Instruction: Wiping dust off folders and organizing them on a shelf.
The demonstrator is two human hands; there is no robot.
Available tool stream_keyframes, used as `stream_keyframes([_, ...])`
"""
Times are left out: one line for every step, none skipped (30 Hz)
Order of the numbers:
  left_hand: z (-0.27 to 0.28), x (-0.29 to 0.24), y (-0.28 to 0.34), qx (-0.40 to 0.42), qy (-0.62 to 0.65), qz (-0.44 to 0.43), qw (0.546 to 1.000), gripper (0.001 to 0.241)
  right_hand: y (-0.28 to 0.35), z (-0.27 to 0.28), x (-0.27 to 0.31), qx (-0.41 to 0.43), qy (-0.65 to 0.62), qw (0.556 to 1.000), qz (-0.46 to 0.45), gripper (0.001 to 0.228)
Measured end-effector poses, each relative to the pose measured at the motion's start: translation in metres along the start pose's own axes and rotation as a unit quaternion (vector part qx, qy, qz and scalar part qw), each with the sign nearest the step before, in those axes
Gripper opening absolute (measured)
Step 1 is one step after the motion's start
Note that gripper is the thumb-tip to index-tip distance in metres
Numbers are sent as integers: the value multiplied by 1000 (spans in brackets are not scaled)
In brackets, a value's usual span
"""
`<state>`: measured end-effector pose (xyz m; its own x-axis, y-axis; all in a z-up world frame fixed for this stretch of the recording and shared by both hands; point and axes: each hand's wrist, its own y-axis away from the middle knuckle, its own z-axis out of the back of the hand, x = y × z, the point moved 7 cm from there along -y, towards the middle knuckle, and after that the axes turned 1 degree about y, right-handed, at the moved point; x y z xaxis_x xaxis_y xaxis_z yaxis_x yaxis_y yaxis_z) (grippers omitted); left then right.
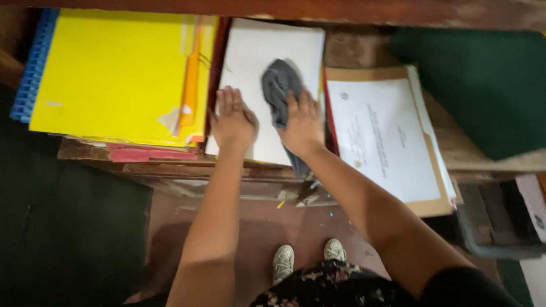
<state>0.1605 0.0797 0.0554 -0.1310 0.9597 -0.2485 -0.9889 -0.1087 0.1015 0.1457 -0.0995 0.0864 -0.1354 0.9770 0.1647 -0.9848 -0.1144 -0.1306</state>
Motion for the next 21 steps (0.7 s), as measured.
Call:
stream_keyframes([0, -1, -1, 18, -20, 20, 999, 69, -2, 1, 0, -107, -34, 990, 80, 80])
stream_keyframes([-1, -4, 0, 36, -39, 40, 998, 69, 2, 1, -4, -211, -64, 962, 158, 67])
stream_keyframes([-1, -8, -5, 38, -40, 33, 998, 69, -4, 0, -22, -213, -62, 963, 152, 67])
stream_keyframes([-2, -9, -6, 32, -64, 47, 996, 67, -11, -15, -47, -110, -238, 959, 109, 60])
stream_keyframes([-3, -10, -9, 26, -87, 60, 994, 66, -16, -34, -69, -6, -405, 912, 61, 59])
stream_keyframes([-2, -11, -6, 30, -88, 55, 994, 66, -2, -23, -89, -7, -404, 913, 54, 59])
stream_keyframes([0, -11, -5, 27, -52, 63, 996, 64, 13, -3, -105, -50, -483, 870, 90, 54])
stream_keyframes([4, -9, -7, 21, -17, 71, 997, 63, 24, 17, -122, -94, -556, 816, 128, 50])
stream_keyframes([-6, -23, 2, 21, -18, 68, 997, 63, 44, 24, -148, -97, -556, 816, 125, 50])
stream_keyframes([-7, -45, 9, -30, -57, 23, 998, 50, 60, 34, -180, -121, -552, 818, 105, 52])
stream_keyframes([-7, -68, 16, -81, -95, -22, 992, 46, 75, 44, -211, -145, -548, 819, 84, 55])
stream_keyframes([-8, -94, 48, -83, -92, -22, 992, 46, 91, 58, -231, -145, -546, 821, 86, 55])
stream_keyframes([0, -133, 84, -145, -50, -117, 981, 38, 107, 72, -258, -182, -491, 851, 37, 50])
stream_keyframes([8, -170, 123, -206, -8, -209, 956, 34, 123, 87, -284, -219, -434, 874, -12, 46])
stream_keyframes([-9, -185, 133, -208, -7, -208, 956, 34, 133, 91, -302, -219, -433, 874, -10, 46])
stream_keyframes([-31, -196, 140, -159, 38, -193, 968, 43, 143, 90, -328, -218, -395, 888, -90, 49])
stream_keyframes([-54, -208, 147, -109, 83, -177, 975, 52, 155, 89, -355, -215, -355, 894, -170, 53])
stream_keyframes([-60, -214, 146, -111, 85, -174, 975, 52, 158, 92, -357, -215, -353, 895, -166, 53])
stream_keyframes([-66, -218, 144, -109, 101, -156, 977, 55, 159, 89, -359, -178, -333, 908, -179, 52])
stream_keyframes([-74, -218, 145, -105, 114, -135, 979, 61, 163, 85, -359, -139, -314, 919, -192, 52])
stream_keyframes([-75, -220, 141, -105, 115, -131, 979, 61, 167, 76, -362, -136, -314, 920, -189, 52])
